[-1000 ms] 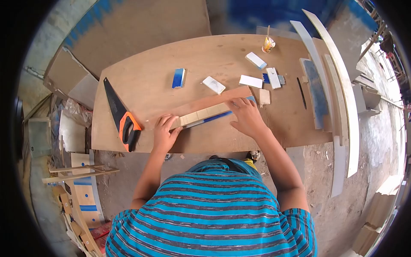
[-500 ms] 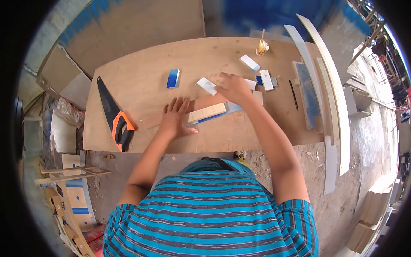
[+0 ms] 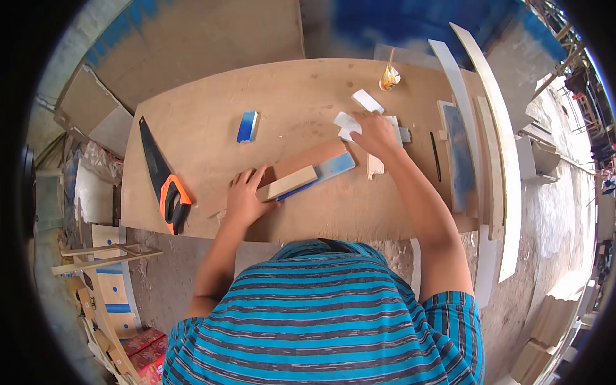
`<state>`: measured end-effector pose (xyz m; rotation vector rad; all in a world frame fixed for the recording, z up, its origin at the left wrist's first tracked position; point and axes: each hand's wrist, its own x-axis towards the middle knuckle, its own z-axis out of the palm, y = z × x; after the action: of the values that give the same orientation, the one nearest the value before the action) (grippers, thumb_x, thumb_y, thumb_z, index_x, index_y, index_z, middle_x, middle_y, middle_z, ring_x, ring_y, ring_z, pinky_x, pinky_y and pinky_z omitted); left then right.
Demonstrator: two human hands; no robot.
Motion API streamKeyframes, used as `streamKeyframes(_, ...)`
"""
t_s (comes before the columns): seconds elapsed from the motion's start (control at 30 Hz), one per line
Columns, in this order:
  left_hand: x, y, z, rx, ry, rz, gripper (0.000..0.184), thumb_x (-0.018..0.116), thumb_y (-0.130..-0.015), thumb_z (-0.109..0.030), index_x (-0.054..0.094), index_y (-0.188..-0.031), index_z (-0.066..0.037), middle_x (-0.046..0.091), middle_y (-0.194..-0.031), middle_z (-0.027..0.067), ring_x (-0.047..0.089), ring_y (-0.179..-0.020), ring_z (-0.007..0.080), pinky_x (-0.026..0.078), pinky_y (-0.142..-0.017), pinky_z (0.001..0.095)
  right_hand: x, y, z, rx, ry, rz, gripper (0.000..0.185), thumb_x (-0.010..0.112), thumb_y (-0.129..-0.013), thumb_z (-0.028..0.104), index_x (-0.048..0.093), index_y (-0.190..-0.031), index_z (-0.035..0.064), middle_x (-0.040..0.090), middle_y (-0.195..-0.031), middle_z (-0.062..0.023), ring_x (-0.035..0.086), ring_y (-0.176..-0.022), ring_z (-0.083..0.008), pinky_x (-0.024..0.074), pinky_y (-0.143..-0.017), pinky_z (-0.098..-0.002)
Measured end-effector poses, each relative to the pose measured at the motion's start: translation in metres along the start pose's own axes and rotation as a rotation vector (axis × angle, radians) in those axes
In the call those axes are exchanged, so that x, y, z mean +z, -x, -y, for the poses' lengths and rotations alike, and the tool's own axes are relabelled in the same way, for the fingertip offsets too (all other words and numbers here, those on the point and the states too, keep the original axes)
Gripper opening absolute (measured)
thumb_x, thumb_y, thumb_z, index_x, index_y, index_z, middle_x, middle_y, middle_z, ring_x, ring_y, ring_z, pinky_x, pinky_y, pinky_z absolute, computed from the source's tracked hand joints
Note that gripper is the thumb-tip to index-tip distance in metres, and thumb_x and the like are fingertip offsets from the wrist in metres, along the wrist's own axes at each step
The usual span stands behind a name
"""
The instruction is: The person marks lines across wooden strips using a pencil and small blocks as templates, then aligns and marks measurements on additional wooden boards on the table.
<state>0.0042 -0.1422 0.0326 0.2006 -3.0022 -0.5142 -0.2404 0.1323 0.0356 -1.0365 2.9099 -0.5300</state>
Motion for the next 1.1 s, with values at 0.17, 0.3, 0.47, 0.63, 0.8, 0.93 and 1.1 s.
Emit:
streamKeyframes(0.17,-0.002,0.001,0.012,0.006,0.042,-0.008,0.098,0.093,-0.054,-0.034,0.052,-0.141,-0.016,0.058,-0.125,0.007,0.053,-0.12,0.0289,0.041,-0.103,0.0452,0.005,0.02,-0.005,-0.044,-0.111,-0.097,0.054,0.073,-0.077,0.023,0.062,-0.128,0.0076,0.058,-0.133,-0.012,0.051,-0.125,-0.0343,0.0449,-0.104,-0.0446)
streamKeyframes(0.3,-0.006,-0.003,0.022,-0.011,0.008,-0.014,0.097,0.093,-0.053,-0.033,0.053,-0.14,-0.016,0.058,-0.127,0.007,0.053,-0.121,0.0281,0.041,-0.104,0.0442,0.001,0.03,0.013,-0.226,-0.181,0.009,0.067,0.078,-0.069,0.024,0.06,-0.131,0.0096,0.055,-0.135,-0.0104,0.046,-0.131,-0.0326,0.039,-0.109,-0.0471)
streamKeyframes(0.47,-0.003,-0.001,0.024,-0.028,0.003,-0.044,0.096,0.093,-0.052,-0.032,0.055,-0.138,-0.015,0.058,-0.128,0.0077,0.053,-0.121,0.0291,0.042,-0.103,0.0445,0.004,0.026,0.029,-0.247,-0.096,0.07,0.074,0.082,-0.066,0.024,0.058,-0.135,0.0118,0.051,-0.14,-0.0096,0.039,-0.137,-0.0308,0.0339,-0.112,-0.0506)
streamKeyframes(0.63,0.003,-0.004,0.037,-0.079,0.019,-0.129,0.093,0.093,-0.051,-0.032,0.058,-0.135,-0.015,0.059,-0.128,0.0095,0.054,-0.119,0.0317,0.043,-0.101,0.0466,0.006,0.036,0.026,-0.175,-0.055,-0.077,0.067,0.081,-0.069,0.022,0.06,-0.132,0.0107,0.049,-0.142,-0.0122,0.04,-0.137,-0.0327,0.0352,-0.111,-0.0502)
streamKeyframes(0.8,0.004,-0.016,0.049,-0.103,0.013,-0.18,0.093,0.094,-0.051,-0.033,0.058,-0.135,-0.014,0.06,-0.127,0.0113,0.055,-0.118,0.0329,0.043,-0.1,0.0472,0.009,0.072,0.027,-0.178,-0.149,-0.177,0.055,0.077,-0.073,0.02,0.065,-0.125,0.008,0.052,-0.14,-0.0131,0.046,-0.131,-0.0346,0.0389,-0.108,-0.0496)
streamKeyframes(0.93,0.006,-0.032,0.054,-0.104,0.035,-0.219,0.091,0.094,-0.052,-0.033,0.058,-0.134,-0.012,0.061,-0.125,0.0127,0.056,-0.115,0.0346,0.045,-0.099,0.0475,0.004,0.089,0.01,-0.013,-0.134,-0.215,0.049,0.074,-0.076,0.017,0.066,-0.123,0.0074,0.058,-0.131,-0.0128,0.052,-0.125,-0.034,0.0437,-0.103,-0.0475)
streamKeyframes(1.1,0.0,-0.043,0.055,-0.137,0.009,-0.192,0.088,0.093,-0.054,-0.036,0.06,-0.132,-0.012,0.061,-0.122,0.0124,0.057,-0.113,0.0349,0.046,-0.096,0.0476,-0.001,0.097,0.009,0.0,-0.149,-0.257,0.047,0.073,-0.077,0.015,0.066,-0.123,0.0068,0.06,-0.128,-0.0138,0.055,-0.118,-0.0336,0.0456,-0.1,-0.0467)
